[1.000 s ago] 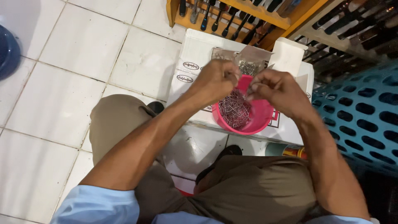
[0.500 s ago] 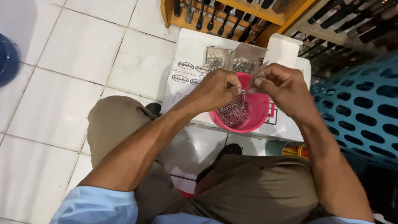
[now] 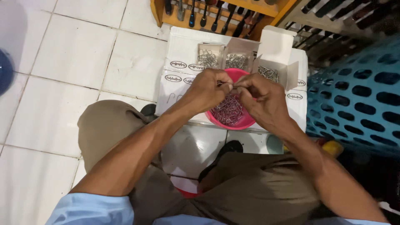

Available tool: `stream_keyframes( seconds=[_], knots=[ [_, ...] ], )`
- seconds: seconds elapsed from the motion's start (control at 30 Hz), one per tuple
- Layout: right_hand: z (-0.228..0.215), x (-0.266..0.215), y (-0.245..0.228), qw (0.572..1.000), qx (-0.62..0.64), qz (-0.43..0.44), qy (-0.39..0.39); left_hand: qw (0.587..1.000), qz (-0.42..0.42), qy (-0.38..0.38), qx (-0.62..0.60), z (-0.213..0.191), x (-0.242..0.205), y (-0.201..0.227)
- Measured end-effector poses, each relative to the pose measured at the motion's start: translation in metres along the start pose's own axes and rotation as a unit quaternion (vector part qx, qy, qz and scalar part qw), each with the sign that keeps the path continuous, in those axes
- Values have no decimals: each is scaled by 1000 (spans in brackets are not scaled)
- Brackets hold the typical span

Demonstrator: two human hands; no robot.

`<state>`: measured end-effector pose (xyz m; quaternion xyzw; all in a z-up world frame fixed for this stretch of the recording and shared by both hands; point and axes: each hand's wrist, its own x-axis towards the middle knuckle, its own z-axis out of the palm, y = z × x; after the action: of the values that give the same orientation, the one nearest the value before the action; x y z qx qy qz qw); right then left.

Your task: The person sits on the floor and repeatedly picks up small metal hooks from a pink bowl, separates them, and places them into small paper packets arranged on a white surface. The hands handle the hooks one by one throughout the clip.

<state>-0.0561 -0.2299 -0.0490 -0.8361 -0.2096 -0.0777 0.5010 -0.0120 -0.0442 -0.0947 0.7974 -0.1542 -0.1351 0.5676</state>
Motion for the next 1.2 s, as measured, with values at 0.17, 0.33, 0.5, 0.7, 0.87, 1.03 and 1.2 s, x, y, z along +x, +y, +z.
stream_keyframes(
  seconds=[0.17,0.33,0.5,0.7,0.87,1.03,1.2],
  knots=[
    [0,-4,-14,999,-6,12,44,999,20,1,-40,5,3,5],
    [-2,-8,-21,997,19,26,70,999,29,-1,-40,4,0,14],
    [-9,-8,-31,992,-37,122,9,993,25,-76,87,-5,-13,33],
    [-16,-11,-27,977,-97,186,-49,963,79,-153,206,-9,-6,49],
    [-14,-15,-17,975,-87,202,-35,981,42,-149,117,-14,3,35],
    [-15,-20,-9,972,-23,236,-5,991,-1,-126,35,-23,-5,31],
    [-23,-12,-8,956,50,290,-23,993,-13,-106,-46,-13,-1,24]
  ],
)
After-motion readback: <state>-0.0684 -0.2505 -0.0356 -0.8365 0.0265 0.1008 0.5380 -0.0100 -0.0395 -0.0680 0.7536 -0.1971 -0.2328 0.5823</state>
